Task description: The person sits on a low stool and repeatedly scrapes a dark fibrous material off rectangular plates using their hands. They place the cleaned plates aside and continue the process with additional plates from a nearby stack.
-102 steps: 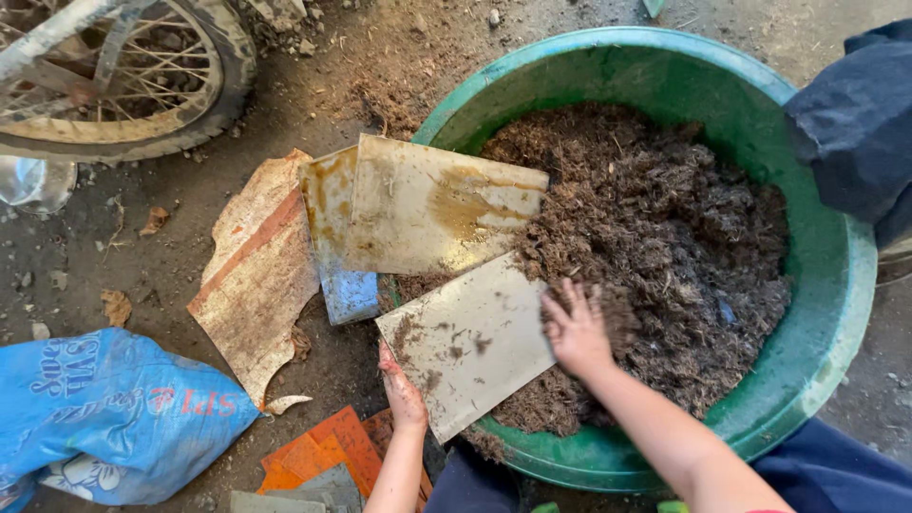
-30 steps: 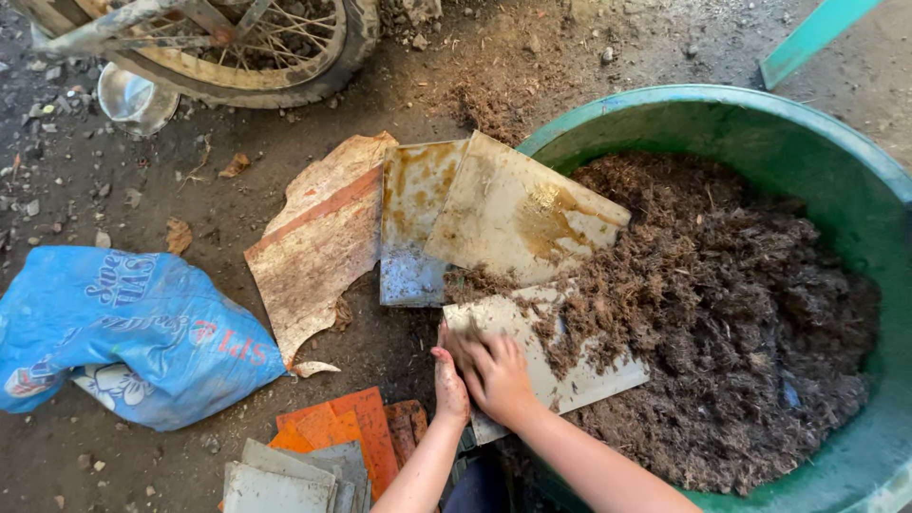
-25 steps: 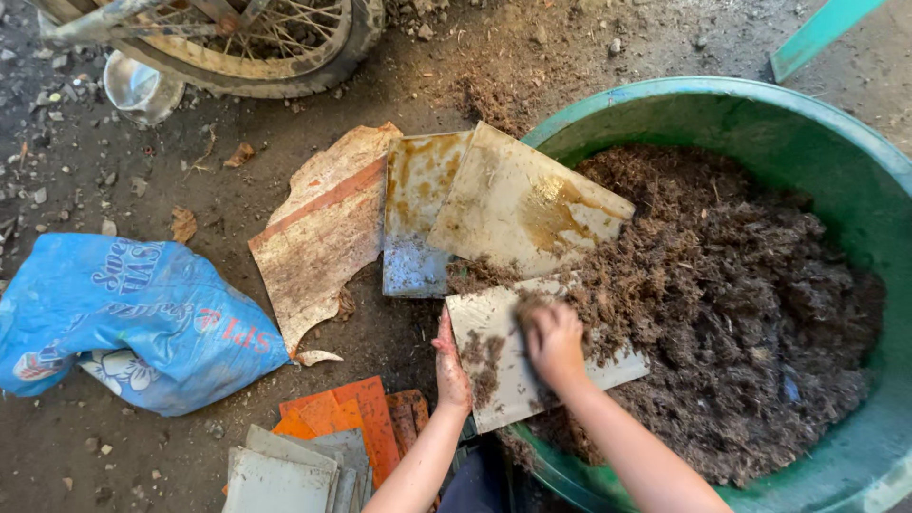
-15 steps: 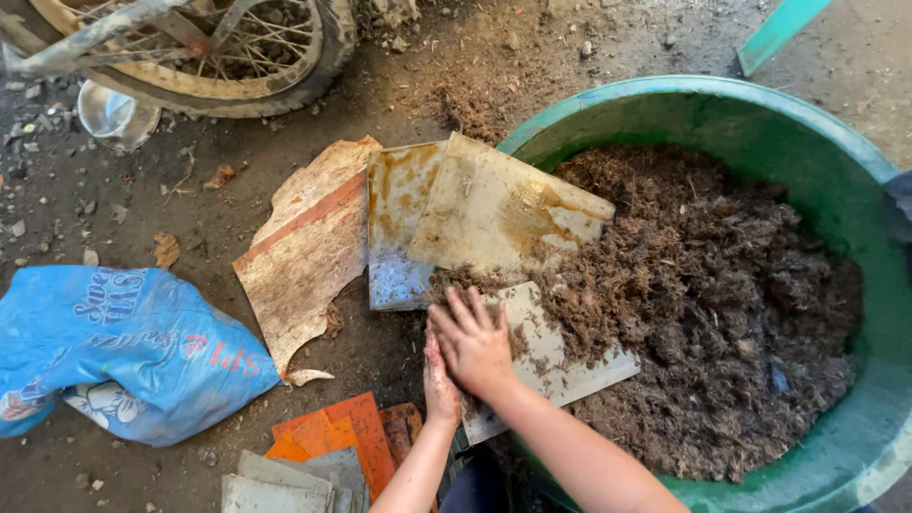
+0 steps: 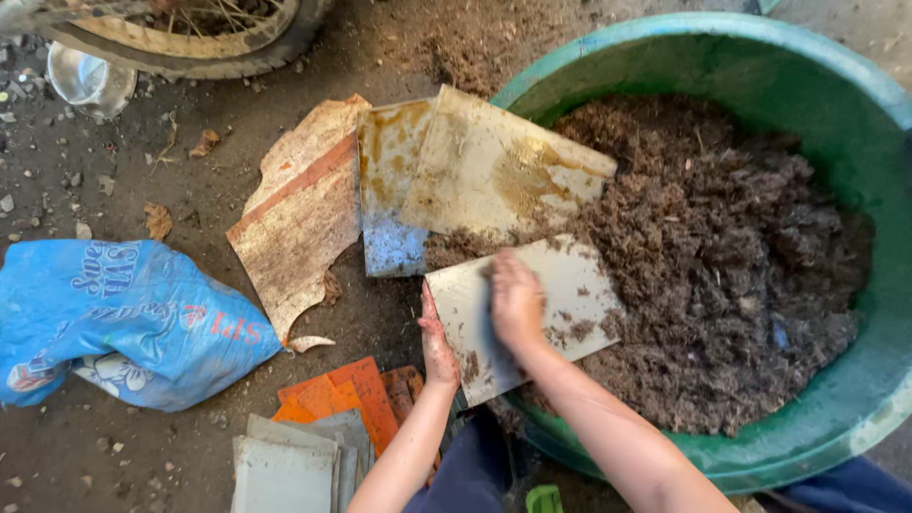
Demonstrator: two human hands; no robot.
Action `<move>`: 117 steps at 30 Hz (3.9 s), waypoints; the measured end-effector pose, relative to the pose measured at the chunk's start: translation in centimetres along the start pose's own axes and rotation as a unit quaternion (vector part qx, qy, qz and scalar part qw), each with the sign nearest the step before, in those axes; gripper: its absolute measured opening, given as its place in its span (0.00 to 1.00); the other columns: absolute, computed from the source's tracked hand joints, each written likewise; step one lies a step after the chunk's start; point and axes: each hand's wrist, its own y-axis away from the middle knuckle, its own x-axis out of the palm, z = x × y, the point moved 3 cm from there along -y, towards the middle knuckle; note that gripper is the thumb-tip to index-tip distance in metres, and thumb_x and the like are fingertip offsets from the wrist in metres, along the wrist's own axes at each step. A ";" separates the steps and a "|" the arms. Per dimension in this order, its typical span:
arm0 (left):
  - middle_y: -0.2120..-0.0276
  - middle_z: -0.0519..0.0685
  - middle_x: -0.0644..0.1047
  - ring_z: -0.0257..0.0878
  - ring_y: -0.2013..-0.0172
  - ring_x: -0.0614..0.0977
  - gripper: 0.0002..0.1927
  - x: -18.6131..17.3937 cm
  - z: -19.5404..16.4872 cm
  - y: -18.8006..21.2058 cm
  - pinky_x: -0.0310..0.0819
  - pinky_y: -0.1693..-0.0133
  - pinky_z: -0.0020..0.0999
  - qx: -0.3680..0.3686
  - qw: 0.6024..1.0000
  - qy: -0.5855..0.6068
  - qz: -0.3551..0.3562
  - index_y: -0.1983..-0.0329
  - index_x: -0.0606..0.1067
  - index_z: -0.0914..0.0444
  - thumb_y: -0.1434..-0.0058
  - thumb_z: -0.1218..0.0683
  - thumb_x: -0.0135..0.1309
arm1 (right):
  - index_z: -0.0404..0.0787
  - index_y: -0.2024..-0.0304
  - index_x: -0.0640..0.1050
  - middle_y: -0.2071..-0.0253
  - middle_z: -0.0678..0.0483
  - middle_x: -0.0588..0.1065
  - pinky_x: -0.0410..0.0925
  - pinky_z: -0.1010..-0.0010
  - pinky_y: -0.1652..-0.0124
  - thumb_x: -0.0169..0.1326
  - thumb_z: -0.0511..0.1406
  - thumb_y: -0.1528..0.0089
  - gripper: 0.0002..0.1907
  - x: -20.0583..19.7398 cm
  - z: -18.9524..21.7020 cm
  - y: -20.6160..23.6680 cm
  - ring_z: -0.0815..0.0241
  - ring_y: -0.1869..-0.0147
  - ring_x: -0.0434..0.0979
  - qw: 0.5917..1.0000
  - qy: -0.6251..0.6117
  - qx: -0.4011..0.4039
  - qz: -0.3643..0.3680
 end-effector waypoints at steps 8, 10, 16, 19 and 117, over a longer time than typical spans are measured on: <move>0.21 0.49 0.48 0.48 0.23 0.48 0.52 0.3 -0.4 0.3 0.38 0.27 0.48 0.009 0.997 0.070 -0.018 0.21 0.51 0.59 0.37 0.22 0.29 | 0.43 0.39 0.78 0.31 0.53 0.71 0.54 0.48 0.31 0.54 0.36 0.37 0.22 1.0 0.1 9.3 0.52 0.26 0.66 0.900 0.170 -0.384 0.116; 0.21 0.50 0.51 0.47 0.22 0.49 0.50 0.5 -0.4 0.7 0.36 0.26 0.46 0.037 0.998 0.031 -0.040 0.22 0.54 0.61 0.35 0.22 0.29 | 0.42 0.38 0.77 0.31 0.53 0.70 0.55 0.50 0.31 0.55 0.36 0.37 0.23 -0.1 -2.6 9.5 0.53 0.27 0.67 0.868 0.182 -0.447 0.118; 0.21 0.51 0.53 0.45 0.22 0.50 0.49 0.7 0.3 0.9 0.35 0.25 0.45 0.060 0.997 0.030 -0.045 0.22 0.56 0.62 0.33 0.23 0.33 | 0.49 0.37 0.75 0.31 0.59 0.71 0.55 0.59 0.24 0.50 0.33 0.36 0.23 -8.1 -9.4 3.2 0.57 0.24 0.68 0.913 0.260 -0.307 0.070; 0.21 0.49 0.52 0.45 0.22 0.49 0.50 0.6 0.3 0.7 0.36 0.26 0.46 0.051 0.998 0.012 -0.037 0.22 0.54 0.60 0.34 0.23 0.33 | 0.47 0.30 0.66 0.25 0.51 0.60 0.43 0.51 0.26 0.38 0.38 0.28 0.24 -11.3 -10.7 0.2 0.51 0.21 0.54 0.952 0.303 -0.021 -0.026; 0.50 0.61 0.79 0.52 0.50 0.80 0.24 3.9 -8.7 -2.3 0.71 0.48 0.43 -0.030 0.953 -0.298 -0.052 0.44 0.71 0.72 0.37 0.52 0.62 | 0.44 0.40 0.75 0.32 0.45 0.66 0.69 0.50 0.40 0.64 0.52 0.47 0.36 -14.6 -8.4 11.4 0.43 0.32 0.69 0.888 0.340 0.194 0.242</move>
